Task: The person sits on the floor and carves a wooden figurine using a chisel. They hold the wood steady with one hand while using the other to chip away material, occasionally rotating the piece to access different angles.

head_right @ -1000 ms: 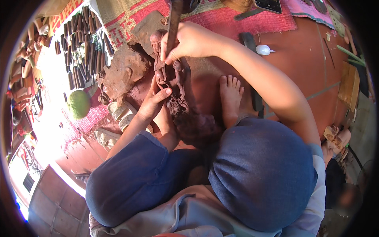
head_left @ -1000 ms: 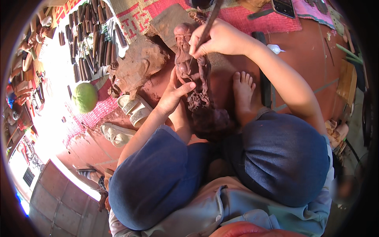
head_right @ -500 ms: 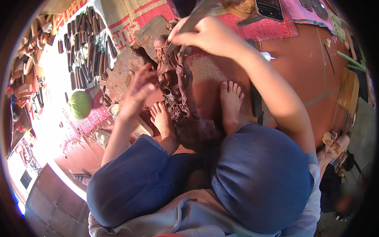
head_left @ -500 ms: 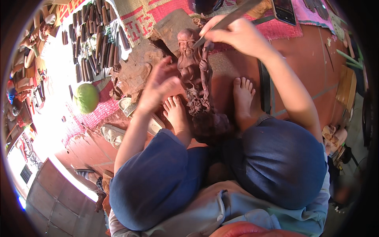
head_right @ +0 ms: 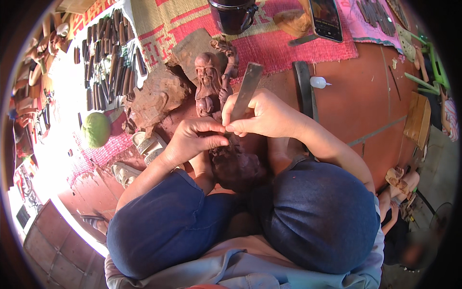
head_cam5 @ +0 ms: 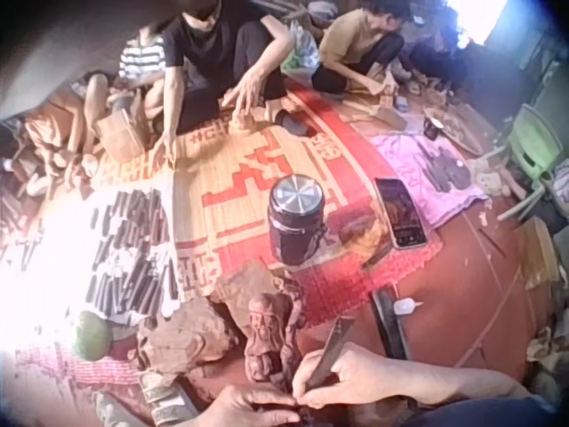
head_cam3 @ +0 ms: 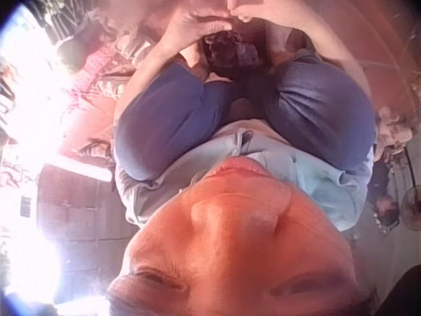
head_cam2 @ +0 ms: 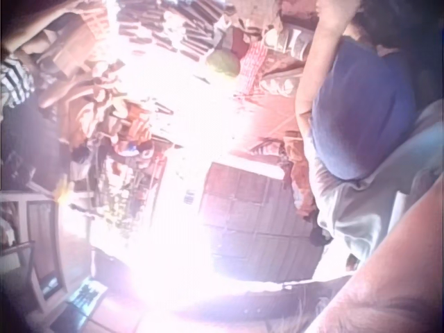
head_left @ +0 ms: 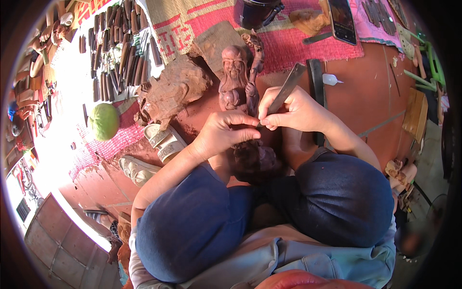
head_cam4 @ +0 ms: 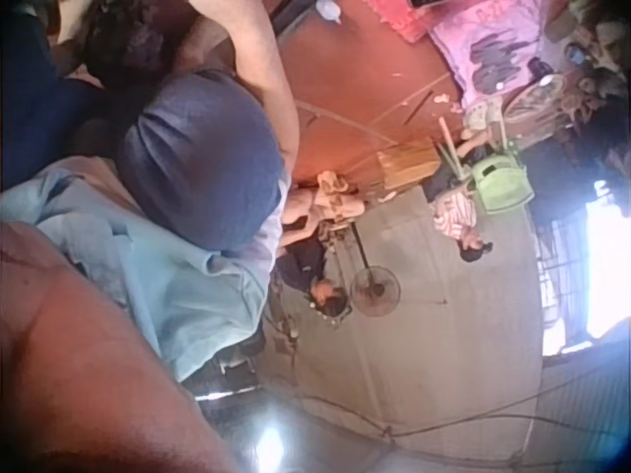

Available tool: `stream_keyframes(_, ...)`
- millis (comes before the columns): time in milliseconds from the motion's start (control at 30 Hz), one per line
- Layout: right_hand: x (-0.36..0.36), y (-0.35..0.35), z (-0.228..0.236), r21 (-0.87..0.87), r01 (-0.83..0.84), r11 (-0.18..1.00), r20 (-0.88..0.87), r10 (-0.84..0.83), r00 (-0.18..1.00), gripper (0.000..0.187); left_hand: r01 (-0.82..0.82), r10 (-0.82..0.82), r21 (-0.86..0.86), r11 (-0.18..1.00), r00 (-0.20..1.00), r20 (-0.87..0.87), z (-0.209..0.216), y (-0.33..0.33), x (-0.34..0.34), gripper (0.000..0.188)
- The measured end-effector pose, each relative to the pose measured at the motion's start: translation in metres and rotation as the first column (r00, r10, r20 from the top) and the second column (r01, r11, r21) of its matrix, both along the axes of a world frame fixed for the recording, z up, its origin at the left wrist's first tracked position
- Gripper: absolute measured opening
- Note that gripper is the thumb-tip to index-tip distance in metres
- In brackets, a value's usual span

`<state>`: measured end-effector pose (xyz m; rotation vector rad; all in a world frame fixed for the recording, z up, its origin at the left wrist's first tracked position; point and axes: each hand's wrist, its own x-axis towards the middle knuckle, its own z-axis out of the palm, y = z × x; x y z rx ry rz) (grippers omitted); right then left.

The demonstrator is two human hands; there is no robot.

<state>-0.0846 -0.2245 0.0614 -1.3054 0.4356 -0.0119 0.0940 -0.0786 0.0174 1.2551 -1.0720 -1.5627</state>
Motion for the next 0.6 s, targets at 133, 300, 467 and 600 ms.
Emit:
stream_keyframes(133, -0.006, -0.010, -0.007, -0.045, 0.005, 0.999, 0.124, 0.000, 0.992, 0.005, -0.097, 0.095, 0.009, 0.995, 0.987, 0.126, 0.000, -0.003, -0.001, 0.020)
stream_keyframes(300, -0.007, -0.017, -0.002, -0.133, 0.024, 0.991, 0.028, -0.020, 0.999, 0.017, -0.224, 0.227, -0.043, 0.974, 0.933, 0.280, 0.012, -0.015, -0.001, 0.029)
stream_keyframes(467, -0.003, -0.040, -0.019, -0.228, 0.350, 0.909, 0.033, -0.352, 0.935, 0.018, 0.181, 0.325, -0.619, 0.764, 0.721, 0.612, 0.023, -0.026, -0.008, 0.061)
stream_keyframes(600, 0.016, -0.040, -0.021, -0.398, 0.293, 0.869, -0.008, -0.322, 0.947, 0.015, 0.318, 0.148, -0.587, 0.744, 0.778, 0.610, 0.015, -0.032, -0.034, 0.077)
